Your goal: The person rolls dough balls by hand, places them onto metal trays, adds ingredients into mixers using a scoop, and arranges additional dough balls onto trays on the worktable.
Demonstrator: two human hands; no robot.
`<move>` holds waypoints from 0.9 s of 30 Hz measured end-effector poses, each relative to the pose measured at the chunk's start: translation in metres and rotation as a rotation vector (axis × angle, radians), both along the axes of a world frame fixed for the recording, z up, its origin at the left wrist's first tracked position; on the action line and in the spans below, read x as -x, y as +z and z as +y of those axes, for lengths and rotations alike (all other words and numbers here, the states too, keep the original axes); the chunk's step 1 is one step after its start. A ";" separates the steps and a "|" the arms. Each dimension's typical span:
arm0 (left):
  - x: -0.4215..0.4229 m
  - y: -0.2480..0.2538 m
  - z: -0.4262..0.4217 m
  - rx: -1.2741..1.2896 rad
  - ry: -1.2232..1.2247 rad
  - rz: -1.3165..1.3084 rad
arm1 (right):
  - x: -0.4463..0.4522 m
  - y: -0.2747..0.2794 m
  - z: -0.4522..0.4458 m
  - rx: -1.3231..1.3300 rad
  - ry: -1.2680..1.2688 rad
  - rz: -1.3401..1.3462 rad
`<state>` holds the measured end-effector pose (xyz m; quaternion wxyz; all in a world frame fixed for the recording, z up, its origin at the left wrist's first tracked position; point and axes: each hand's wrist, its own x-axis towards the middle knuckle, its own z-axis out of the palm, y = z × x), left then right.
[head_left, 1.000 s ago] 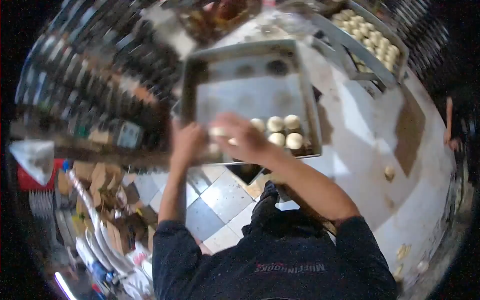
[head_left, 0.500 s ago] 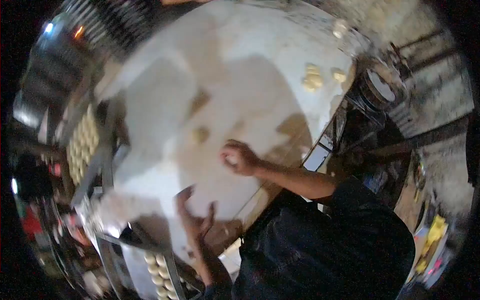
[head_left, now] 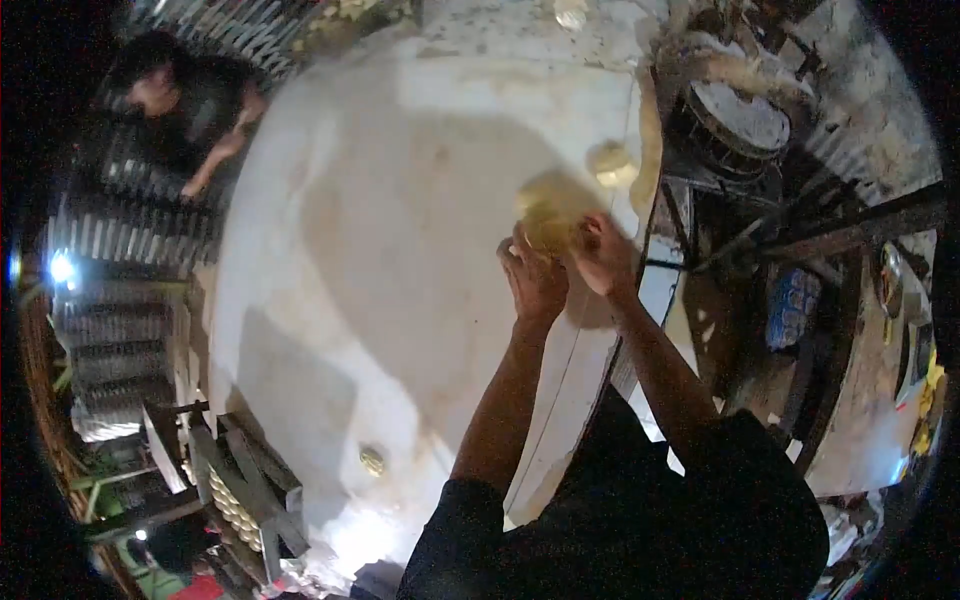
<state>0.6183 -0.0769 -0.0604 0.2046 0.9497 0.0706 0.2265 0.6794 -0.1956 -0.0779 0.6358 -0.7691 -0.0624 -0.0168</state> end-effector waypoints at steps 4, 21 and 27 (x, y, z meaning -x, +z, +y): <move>0.061 0.002 0.013 0.369 -0.042 0.655 | -0.017 -0.004 0.015 0.291 0.080 0.087; 0.306 0.011 -0.025 1.110 0.219 -0.032 | 0.190 0.024 -0.013 -0.547 0.201 0.972; 0.409 0.010 -0.052 1.742 0.201 0.060 | 0.365 0.059 -0.061 -0.280 0.715 0.799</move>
